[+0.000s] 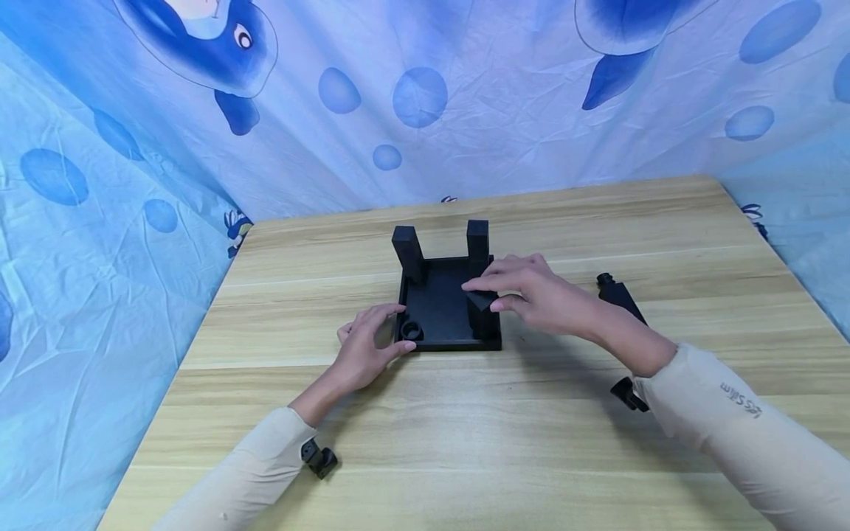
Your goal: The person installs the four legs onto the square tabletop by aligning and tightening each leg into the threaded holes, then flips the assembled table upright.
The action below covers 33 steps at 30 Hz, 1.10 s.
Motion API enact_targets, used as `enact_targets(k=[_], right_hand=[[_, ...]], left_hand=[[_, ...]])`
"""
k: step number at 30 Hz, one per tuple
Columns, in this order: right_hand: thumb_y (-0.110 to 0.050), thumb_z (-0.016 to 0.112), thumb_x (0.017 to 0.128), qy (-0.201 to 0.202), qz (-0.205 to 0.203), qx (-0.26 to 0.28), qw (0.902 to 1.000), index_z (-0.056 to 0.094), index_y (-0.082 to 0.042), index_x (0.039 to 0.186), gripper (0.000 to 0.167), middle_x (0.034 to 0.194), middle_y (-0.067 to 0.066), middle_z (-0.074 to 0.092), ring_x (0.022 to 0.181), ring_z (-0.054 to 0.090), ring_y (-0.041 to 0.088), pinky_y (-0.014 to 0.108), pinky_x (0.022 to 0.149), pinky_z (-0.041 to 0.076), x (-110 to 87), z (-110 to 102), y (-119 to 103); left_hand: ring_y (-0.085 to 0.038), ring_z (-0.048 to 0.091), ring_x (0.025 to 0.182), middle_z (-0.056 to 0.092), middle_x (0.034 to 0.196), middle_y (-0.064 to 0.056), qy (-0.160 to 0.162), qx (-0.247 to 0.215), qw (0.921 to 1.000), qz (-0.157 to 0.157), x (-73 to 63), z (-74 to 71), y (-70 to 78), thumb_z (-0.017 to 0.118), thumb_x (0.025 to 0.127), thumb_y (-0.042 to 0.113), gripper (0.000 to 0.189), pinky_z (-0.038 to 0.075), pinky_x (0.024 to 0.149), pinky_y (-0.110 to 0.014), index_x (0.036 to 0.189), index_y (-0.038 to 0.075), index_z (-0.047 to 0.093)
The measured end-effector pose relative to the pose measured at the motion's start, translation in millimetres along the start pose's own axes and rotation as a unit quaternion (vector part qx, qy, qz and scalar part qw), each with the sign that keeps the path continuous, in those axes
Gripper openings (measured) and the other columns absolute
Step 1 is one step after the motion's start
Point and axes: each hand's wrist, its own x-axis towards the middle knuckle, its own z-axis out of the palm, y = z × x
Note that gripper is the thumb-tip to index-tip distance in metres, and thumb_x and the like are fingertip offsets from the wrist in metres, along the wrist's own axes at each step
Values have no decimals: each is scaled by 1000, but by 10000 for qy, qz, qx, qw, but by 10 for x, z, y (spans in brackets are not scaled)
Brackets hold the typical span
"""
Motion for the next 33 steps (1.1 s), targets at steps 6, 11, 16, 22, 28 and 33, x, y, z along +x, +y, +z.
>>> enact_targets(k=[6, 11, 16, 22, 28, 33], right_hand=[[-13, 70, 84, 324, -263, -325, 9986, 62, -14, 129, 46, 89, -11, 48, 86, 42, 7, 38, 78, 23, 16, 45, 16], [-17, 73, 82, 390, -108, -172, 9990, 63, -15, 126, 45, 83, -12, 46, 83, 43, 9, 40, 79, 25, 20, 54, 2], [-15, 77, 77, 515, 112, -26, 9986, 65, -14, 122, 47, 78, -11, 46, 77, 44, 13, 41, 79, 24, 21, 69, -2], [-8, 82, 69, 788, -148, -201, 9966, 69, -14, 117, 50, 70, -11, 37, 64, 37, 11, 35, 72, 22, 37, 91, 21], [-15, 80, 74, 567, 16, -106, 9983, 67, -15, 122, 50, 72, -9, 41, 68, 39, 8, 36, 74, 23, 27, 66, 28], [-21, 81, 76, 264, 453, -17, 9986, 60, -16, 132, 60, 92, -7, 56, 87, 48, 9, 45, 85, 23, -23, -4, 12]], left_hand=[[-21, 42, 127, 54, 136, 1, 7, -13, 10000, 2, -3, 0, -1, 79, 79, 34, 60, 17, 96, -51, 131, 17, 56], [-22, 42, 127, 54, 136, 1, -3, -27, 10000, 25, -6, 2, 0, 79, 79, 35, 59, 17, 95, -52, 132, 17, 56], [-22, 42, 127, 54, 136, 0, 14, -40, 10000, 46, -5, 4, -4, 79, 80, 34, 59, 17, 96, -52, 132, 16, 56], [-22, 42, 127, 54, 136, 1, -4, -61, 10000, 5, -8, 1, 3, 79, 79, 34, 60, 17, 96, -51, 132, 16, 56], [-22, 42, 127, 54, 136, 0, 7, -52, 10000, 36, -12, 2, -1, 79, 79, 34, 60, 16, 96, -52, 132, 16, 56], [-20, 41, 127, 52, 137, 2, -94, -41, 9999, -55, -2, -10, 1, 78, 80, 37, 61, 15, 97, -50, 133, 17, 55]])
